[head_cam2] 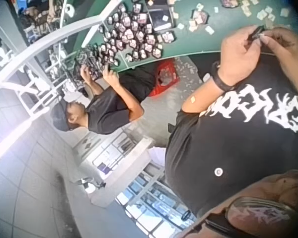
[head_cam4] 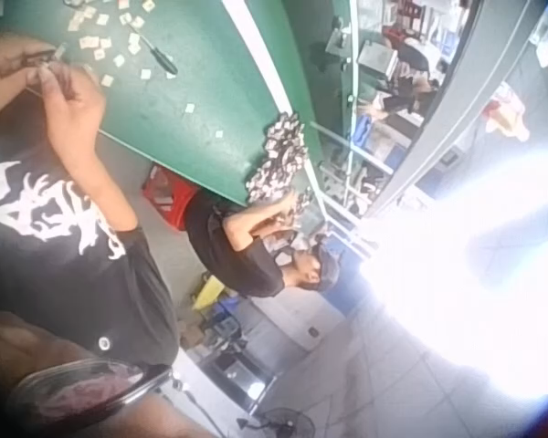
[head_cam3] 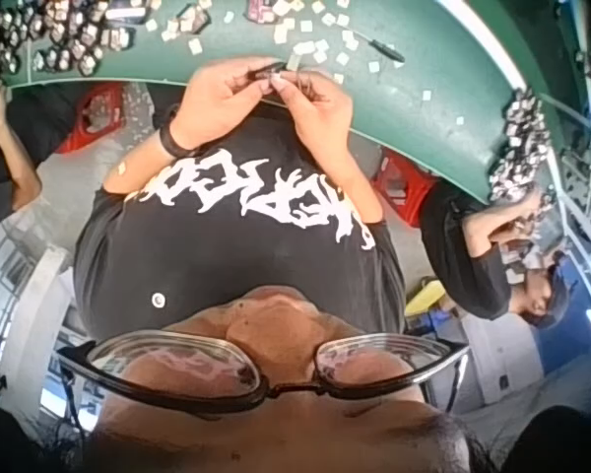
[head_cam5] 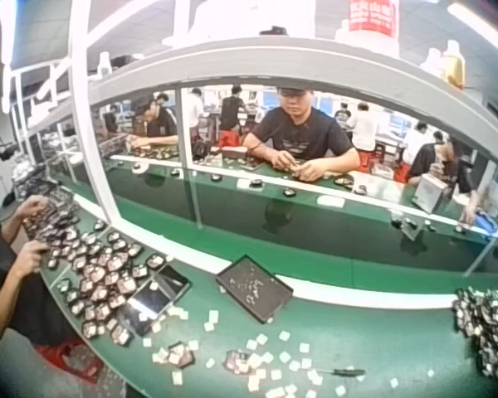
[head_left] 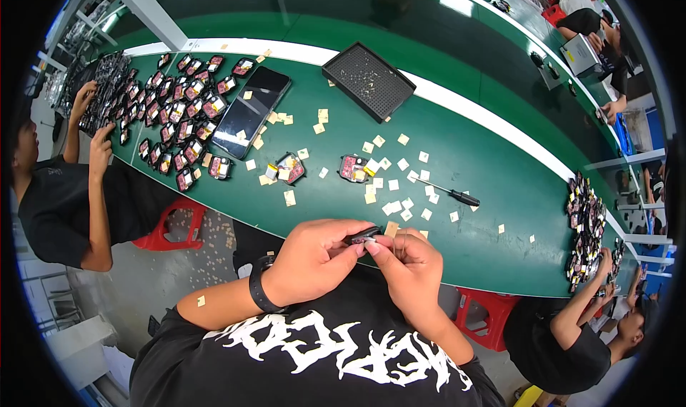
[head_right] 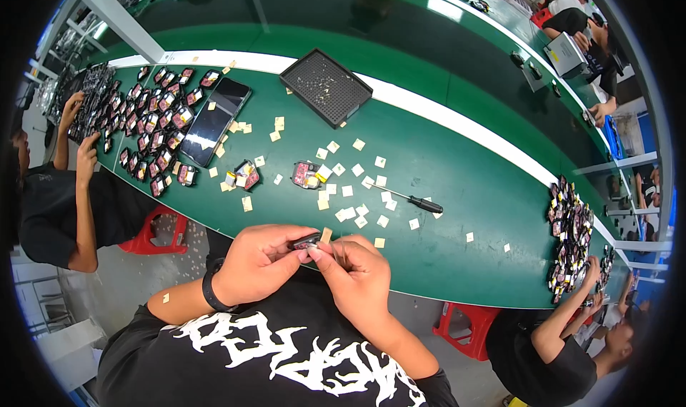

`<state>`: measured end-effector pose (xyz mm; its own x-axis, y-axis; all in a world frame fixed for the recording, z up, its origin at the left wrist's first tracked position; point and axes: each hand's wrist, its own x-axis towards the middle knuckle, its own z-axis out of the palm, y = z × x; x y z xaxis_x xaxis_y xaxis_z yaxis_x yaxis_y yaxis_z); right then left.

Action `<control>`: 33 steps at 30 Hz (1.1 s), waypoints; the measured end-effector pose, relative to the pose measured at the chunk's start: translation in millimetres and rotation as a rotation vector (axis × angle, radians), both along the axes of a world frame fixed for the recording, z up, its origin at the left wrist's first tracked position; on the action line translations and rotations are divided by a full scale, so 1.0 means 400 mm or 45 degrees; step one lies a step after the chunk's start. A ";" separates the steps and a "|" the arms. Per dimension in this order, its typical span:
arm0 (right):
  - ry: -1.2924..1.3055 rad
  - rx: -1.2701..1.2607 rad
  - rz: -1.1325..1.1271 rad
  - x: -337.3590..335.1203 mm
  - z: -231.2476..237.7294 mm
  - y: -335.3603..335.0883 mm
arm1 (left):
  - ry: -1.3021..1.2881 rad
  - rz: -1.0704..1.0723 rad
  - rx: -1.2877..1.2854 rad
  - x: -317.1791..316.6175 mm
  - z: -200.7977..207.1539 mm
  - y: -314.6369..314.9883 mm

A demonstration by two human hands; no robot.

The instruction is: Assembling small electronic components on a factory production line.

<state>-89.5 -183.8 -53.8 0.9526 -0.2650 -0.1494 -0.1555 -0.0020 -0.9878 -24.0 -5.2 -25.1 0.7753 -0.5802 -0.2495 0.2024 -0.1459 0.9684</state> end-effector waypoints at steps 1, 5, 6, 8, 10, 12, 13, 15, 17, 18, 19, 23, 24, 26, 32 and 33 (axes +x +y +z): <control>-0.075 -0.087 0.044 0.001 -0.007 -0.005 | -0.006 -0.007 0.013 -0.001 0.003 0.003; 0.060 0.512 -0.030 0.016 0.010 -0.002 | -0.173 0.070 -0.095 -0.020 -0.032 0.006; 0.108 0.581 0.011 0.022 0.014 -0.005 | -0.172 0.069 -0.097 -0.017 -0.029 0.008; 0.157 0.649 0.052 0.023 0.021 -0.010 | -0.242 -0.009 -0.050 -0.005 -0.017 0.014; 0.229 0.678 0.120 0.017 0.027 -0.014 | -0.282 -0.057 -0.037 0.001 -0.015 0.019; 0.278 0.663 0.109 0.011 0.032 -0.019 | -0.325 -0.099 -0.022 -0.002 -0.017 0.017; 0.328 0.649 0.096 0.009 0.036 -0.019 | -0.452 -0.048 0.001 -0.010 -0.022 0.009; 0.385 0.617 0.095 0.012 0.053 -0.016 | -0.576 0.006 0.029 -0.011 -0.024 0.009; 0.446 0.583 0.089 0.011 0.052 -0.017 | -0.508 -0.194 0.079 0.003 -0.017 0.022; 0.462 0.616 0.127 0.007 0.044 -0.022 | -0.501 -0.194 0.077 0.005 -0.014 0.026; 0.478 0.649 0.164 0.003 0.038 -0.025 | -0.431 -0.208 0.083 0.006 -0.012 0.030; 0.499 0.649 0.220 -0.004 0.051 -0.023 | -0.380 -0.240 -0.020 0.010 -0.005 0.038; 0.461 0.703 0.240 -0.003 0.055 -0.026 | -0.371 -0.240 -0.018 0.014 0.004 0.040; 0.428 0.760 0.257 -0.006 0.063 -0.026 | -0.074 -0.343 0.018 0.024 0.030 0.042; 0.368 0.607 0.249 -0.002 0.100 -0.017 | -0.043 -0.379 -0.157 0.042 0.046 0.062; 0.338 0.516 0.245 -0.003 0.098 -0.014 | -0.042 -0.380 -0.158 0.043 0.049 0.065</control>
<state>-90.9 -189.3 -14.8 0.8938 0.0401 -0.4467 -0.4351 0.3191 -0.8419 -6.8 20.7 -5.4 0.5732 -0.8074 -0.1402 0.1369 -0.0744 0.9878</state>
